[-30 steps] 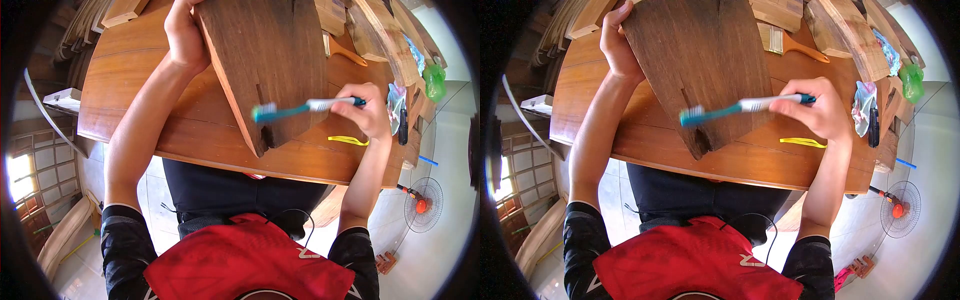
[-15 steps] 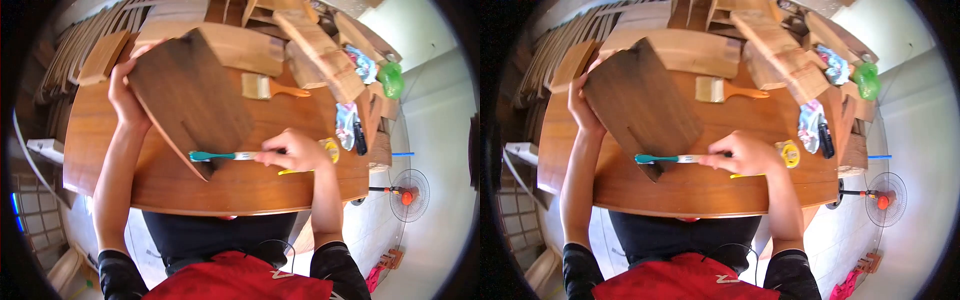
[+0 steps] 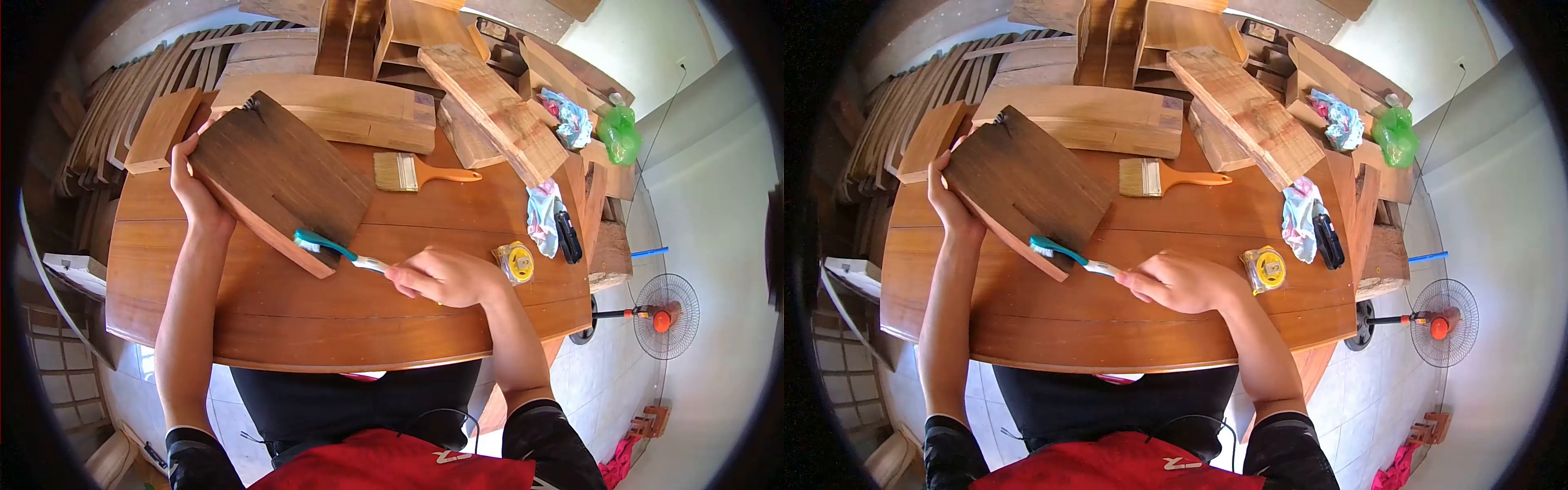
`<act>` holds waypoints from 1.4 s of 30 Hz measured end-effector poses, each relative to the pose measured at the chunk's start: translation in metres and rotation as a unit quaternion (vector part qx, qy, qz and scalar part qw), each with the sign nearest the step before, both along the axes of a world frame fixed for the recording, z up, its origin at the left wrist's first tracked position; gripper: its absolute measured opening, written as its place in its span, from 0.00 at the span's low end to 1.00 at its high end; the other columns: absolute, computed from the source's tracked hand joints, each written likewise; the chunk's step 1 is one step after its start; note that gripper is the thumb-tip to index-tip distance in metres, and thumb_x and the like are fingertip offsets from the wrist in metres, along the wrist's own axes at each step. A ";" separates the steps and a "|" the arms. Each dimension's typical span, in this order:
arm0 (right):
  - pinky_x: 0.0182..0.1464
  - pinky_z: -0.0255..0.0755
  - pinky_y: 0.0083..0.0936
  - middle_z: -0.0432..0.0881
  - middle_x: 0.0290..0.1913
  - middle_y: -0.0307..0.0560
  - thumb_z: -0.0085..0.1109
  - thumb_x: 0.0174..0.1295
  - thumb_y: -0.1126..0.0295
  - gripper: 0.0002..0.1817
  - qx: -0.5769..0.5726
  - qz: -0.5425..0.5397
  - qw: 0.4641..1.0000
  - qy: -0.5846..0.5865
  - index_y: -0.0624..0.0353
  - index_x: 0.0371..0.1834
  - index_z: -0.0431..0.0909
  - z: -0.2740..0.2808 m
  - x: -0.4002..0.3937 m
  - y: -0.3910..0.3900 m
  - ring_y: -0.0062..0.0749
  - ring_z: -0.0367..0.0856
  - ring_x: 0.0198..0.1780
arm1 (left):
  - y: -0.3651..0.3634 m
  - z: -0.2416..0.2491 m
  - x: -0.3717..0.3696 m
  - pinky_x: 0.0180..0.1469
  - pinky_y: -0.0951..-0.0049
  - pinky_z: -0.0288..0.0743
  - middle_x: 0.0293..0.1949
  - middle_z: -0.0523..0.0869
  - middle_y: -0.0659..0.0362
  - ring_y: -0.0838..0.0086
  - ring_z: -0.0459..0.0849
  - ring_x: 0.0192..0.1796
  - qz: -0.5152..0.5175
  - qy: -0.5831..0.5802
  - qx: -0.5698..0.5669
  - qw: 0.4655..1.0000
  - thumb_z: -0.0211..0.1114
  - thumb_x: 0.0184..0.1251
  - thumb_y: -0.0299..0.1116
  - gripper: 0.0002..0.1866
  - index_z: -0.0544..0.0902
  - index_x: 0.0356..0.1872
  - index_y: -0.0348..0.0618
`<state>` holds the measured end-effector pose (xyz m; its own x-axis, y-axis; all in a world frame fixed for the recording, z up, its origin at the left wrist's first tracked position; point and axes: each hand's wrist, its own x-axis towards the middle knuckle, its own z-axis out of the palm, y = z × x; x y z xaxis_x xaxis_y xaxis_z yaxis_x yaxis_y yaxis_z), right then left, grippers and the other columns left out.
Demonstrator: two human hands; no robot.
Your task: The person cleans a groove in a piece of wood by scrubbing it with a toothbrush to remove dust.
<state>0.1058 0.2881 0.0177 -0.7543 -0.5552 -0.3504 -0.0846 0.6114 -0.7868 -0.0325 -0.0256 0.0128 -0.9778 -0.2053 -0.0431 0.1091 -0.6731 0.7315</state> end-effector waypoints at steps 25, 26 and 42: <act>0.26 0.57 0.38 0.63 0.15 0.47 0.49 0.76 0.40 0.35 0.083 -0.032 0.996 0.014 0.62 0.22 0.79 0.012 -0.002 0.033 0.34 0.60 0.19 | 0.001 -0.004 -0.003 0.63 0.60 0.72 0.51 0.87 0.54 0.60 0.81 0.57 0.018 -0.053 0.033 0.998 0.63 0.64 0.50 0.24 0.83 0.53 0.43; 0.26 0.58 0.40 0.66 0.15 0.50 0.51 0.75 0.41 0.34 0.096 -0.038 0.994 0.032 0.62 0.25 0.82 0.010 -0.003 0.032 0.36 0.65 0.18 | 0.000 -0.007 -0.004 0.64 0.60 0.72 0.51 0.87 0.54 0.60 0.81 0.57 0.017 -0.044 0.036 0.998 0.63 0.65 0.50 0.24 0.83 0.53 0.42; 0.27 0.59 0.36 0.62 0.15 0.43 0.42 0.77 0.35 0.41 0.058 -0.008 0.995 -0.076 0.60 0.14 0.64 0.011 0.003 0.002 0.31 0.64 0.19 | -0.002 -0.003 -0.002 0.64 0.64 0.71 0.55 0.85 0.56 0.64 0.80 0.60 0.008 -0.050 0.016 0.999 0.60 0.68 0.50 0.25 0.82 0.57 0.43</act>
<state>0.1086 0.2905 0.0292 -0.6957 -0.4922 -0.5232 0.0411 0.6999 -0.7131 -0.0349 -0.0274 0.0094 -0.9648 -0.2180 -0.1469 0.0478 -0.6951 0.7174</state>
